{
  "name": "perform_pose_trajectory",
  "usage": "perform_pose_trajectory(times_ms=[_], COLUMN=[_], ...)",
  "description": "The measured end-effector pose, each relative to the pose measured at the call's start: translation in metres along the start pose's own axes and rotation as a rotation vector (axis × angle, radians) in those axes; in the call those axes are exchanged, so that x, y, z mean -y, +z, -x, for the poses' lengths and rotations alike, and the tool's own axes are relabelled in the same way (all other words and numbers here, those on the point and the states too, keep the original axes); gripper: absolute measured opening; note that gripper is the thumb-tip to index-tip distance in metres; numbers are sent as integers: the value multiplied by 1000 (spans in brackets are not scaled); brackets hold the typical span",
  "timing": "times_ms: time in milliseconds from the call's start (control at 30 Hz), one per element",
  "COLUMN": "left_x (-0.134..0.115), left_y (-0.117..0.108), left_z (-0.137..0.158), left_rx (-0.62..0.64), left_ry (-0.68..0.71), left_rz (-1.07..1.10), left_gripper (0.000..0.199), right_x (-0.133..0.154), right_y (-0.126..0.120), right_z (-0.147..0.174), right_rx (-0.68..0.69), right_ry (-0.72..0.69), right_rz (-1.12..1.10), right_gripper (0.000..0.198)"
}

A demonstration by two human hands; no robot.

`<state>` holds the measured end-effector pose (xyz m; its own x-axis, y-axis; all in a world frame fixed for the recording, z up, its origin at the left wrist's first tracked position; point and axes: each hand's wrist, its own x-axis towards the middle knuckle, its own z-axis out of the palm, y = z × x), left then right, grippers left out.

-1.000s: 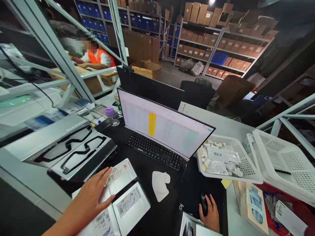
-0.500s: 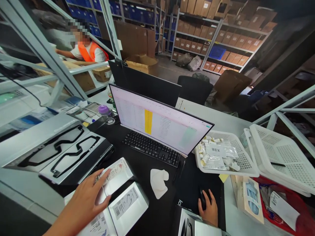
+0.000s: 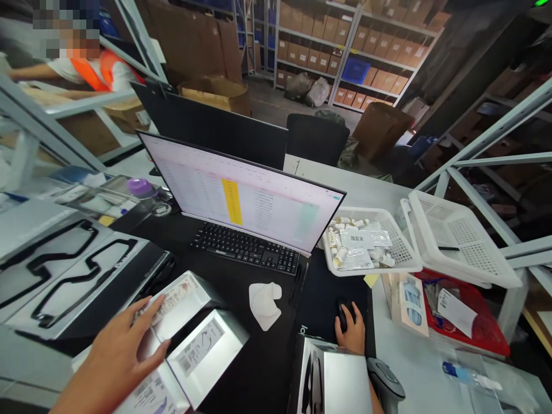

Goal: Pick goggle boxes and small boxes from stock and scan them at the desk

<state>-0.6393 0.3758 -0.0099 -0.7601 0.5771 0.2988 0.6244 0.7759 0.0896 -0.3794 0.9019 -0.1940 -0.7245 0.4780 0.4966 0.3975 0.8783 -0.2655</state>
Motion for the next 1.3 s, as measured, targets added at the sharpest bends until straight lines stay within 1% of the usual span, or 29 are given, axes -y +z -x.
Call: perform_pose_trajectory(times_ms=[200, 333, 500, 633, 700, 800, 900, 1067, 1200, 1300], left_x=[3, 6, 8, 7, 6, 2, -4, -11, -12, -11], left_y=[4, 7, 7, 6, 6, 3, -2, -11, -13, -11], left_z=[1, 1, 0, -1, -2, -1, 2, 5, 7, 7], left_rx=[13, 25, 34, 48, 39, -5, -35, -17, 4, 9], left_ry=[-17, -33, -28, -63, -76, -48, -40, -133, -155, -149], left_rz=[20, 33, 34, 76, 75, 53, 46, 63, 104, 109], left_gripper=[70, 71, 66, 66, 67, 66, 66, 68, 69, 71], right_x=[1, 4, 8, 7, 4, -2, -8, -12, -13, -15], right_y=[-1, -3, -5, -4, -3, -3, -4, -2, 0, 2], right_z=[-1, -1, -2, -3, -3, 0, 2, -1, -2, 0], right_rx=[-6, -3, 16, 27, 24, 15, -12, -49, -43, -47], right_ry=[4, 34, 90, 111, 100, 67, 42, 8, -37, -33], right_rz=[9, 3, -11, -19, -18, -30, -76, -146, -91, -44], right_gripper=[40, 40, 41, 44, 45, 47, 44, 39, 46, 49])
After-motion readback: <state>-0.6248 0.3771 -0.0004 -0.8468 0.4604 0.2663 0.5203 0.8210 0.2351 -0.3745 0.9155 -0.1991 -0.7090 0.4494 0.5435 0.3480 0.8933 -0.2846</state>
